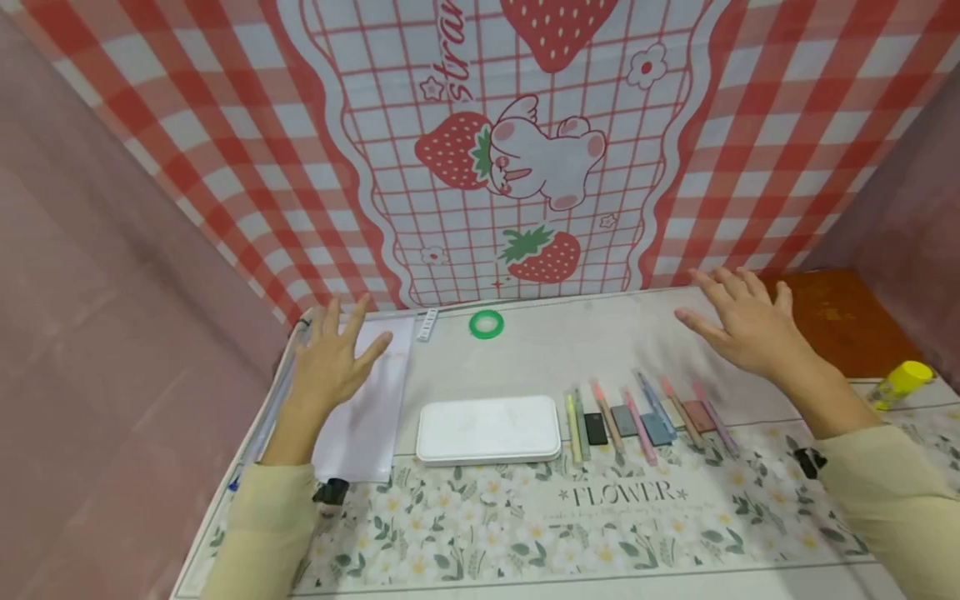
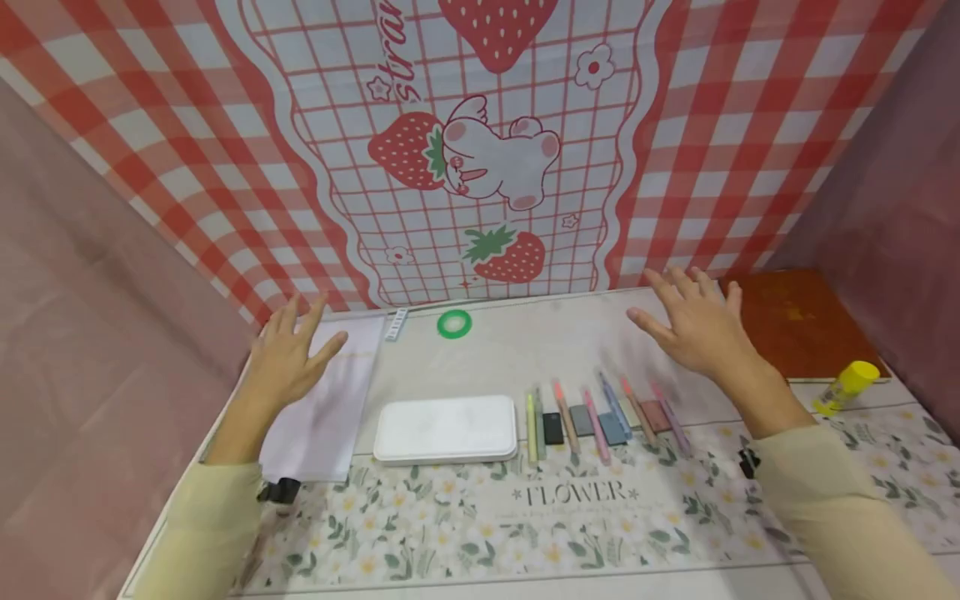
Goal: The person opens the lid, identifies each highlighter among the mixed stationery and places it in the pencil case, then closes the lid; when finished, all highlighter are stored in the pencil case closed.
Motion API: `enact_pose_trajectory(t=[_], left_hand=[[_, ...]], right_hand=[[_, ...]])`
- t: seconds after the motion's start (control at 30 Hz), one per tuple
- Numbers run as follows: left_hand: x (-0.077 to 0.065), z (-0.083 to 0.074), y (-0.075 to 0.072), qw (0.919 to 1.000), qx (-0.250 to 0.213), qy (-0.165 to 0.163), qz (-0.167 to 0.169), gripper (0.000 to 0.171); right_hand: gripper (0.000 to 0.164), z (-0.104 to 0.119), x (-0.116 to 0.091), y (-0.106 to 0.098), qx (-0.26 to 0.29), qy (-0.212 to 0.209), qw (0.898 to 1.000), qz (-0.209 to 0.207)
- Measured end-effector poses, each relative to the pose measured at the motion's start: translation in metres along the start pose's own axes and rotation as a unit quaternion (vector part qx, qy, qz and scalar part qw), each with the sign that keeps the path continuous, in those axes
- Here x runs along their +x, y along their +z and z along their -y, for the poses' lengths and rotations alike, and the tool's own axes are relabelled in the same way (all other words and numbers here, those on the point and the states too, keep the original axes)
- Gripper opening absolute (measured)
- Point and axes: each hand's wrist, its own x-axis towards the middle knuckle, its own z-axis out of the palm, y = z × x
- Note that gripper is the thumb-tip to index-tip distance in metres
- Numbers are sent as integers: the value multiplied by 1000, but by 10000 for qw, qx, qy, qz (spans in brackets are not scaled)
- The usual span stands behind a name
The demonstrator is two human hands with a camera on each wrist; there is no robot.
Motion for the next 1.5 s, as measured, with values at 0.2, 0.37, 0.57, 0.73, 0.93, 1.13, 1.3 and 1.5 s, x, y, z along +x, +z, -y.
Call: enact_pose_trajectory(t=[0.2, 0.37, 0.57, 0.73, 0.93, 1.13, 1.3, 1.5], left_hand=[[-25, -23, 15, 9773, -2076, 383, 189, 73], [-46, -35, 34, 9418, -3100, 466, 1216, 86], [-62, -38, 52, 9239, -3272, 431, 1938, 108], [-75, -50, 67, 9171, -3295, 254, 2232, 124], [-81, -60, 74, 9256, -3201, -79, 2015, 118], [-81, -56, 77, 9389, -2902, -265, 1833, 108], [-80, -52, 80, 9401, -2887, -196, 1803, 106], [-79, -48, 81, 9410, -2907, -124, 1730, 104]], right_hand=[[59, 46, -2, 20, 99, -1426, 9891, -358], [61, 94, -10, 41, 573, -2030, 9775, 37], [65, 140, -29, 71, 979, -2465, 9609, 798], [72, 160, -32, 86, 1004, -2530, 9553, 1151], [75, 176, -26, 99, 841, -2656, 9505, 1378], [77, 188, -22, 106, 583, -2433, 9543, 1636], [75, 195, -18, 105, 271, -2278, 9557, 1847], [75, 201, -16, 103, -63, -2313, 9539, 1911]])
